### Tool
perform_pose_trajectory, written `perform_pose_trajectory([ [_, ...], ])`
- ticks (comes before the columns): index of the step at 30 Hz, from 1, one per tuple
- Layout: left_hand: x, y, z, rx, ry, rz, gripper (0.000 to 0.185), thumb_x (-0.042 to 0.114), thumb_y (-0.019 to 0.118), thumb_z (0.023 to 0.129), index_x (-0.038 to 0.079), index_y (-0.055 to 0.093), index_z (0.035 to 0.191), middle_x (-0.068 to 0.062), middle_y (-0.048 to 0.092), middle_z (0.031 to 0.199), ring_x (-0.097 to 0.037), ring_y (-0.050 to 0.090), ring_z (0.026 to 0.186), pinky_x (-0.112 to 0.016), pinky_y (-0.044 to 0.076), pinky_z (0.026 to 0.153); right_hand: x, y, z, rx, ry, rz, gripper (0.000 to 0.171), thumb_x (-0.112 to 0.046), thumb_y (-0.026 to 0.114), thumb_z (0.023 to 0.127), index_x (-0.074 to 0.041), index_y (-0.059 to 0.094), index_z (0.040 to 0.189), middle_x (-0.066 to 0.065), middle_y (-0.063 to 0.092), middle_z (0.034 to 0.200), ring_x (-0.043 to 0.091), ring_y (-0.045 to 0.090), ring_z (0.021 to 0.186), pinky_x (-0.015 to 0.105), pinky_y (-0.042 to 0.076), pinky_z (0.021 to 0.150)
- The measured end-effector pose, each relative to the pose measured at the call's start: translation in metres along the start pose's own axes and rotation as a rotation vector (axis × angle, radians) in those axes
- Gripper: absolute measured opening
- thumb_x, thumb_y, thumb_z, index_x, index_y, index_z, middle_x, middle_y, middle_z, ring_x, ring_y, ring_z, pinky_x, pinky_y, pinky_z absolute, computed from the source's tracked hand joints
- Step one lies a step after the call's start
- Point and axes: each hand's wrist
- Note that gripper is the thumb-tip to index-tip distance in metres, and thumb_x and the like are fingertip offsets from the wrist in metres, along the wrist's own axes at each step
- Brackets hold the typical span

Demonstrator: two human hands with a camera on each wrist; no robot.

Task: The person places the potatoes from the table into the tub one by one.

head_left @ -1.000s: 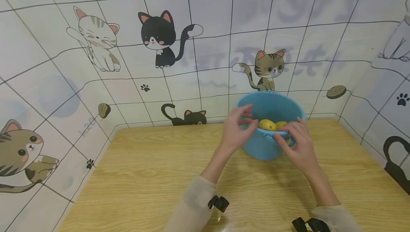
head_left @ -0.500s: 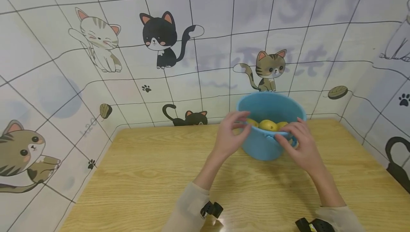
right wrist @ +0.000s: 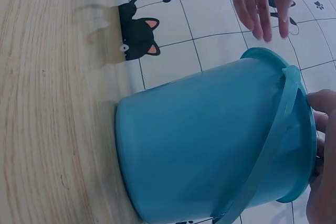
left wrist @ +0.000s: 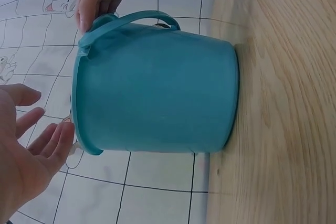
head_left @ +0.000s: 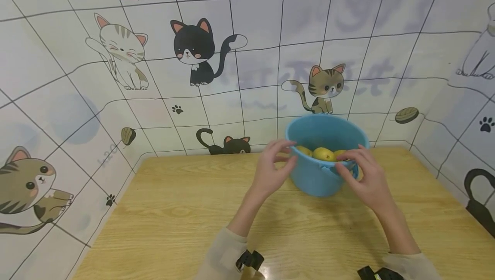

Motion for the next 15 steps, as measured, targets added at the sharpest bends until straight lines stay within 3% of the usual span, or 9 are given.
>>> perform_pose_trajectory([
  [8,-0.001,-0.016,-0.011,-0.029,-0.053,0.149,0.034,0.003,0.069,0.092,0.001,0.065,0.126,-0.012,0.058,0.129,-0.027,0.060,0.110,-0.039,0.058,0.087,-0.006,0.001,0.002,-0.017,0.008,-0.013,0.022,-0.003,0.074,0.088,-0.001,0.071,0.110,0.013,0.067,0.110,0.009,0.050,0.119,0.042,0.023,0.121],
  [15,0.002,-0.026,-0.019,-0.052,-0.092,0.257,0.040,0.013,0.068,0.094,0.007,0.062,0.133,-0.011,0.055,0.135,-0.024,0.055,0.114,-0.039,0.054,0.091,-0.013,-0.003,0.007,-0.067,-0.004,-0.098,0.030,-0.006,0.073,0.089,-0.002,0.068,0.119,0.013,0.064,0.120,0.022,0.051,0.121,0.051,0.019,0.121],
])
Point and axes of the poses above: each hand's wrist, its own z-axis towards the middle knuckle, its own y-axis out of the palm, x = y × z
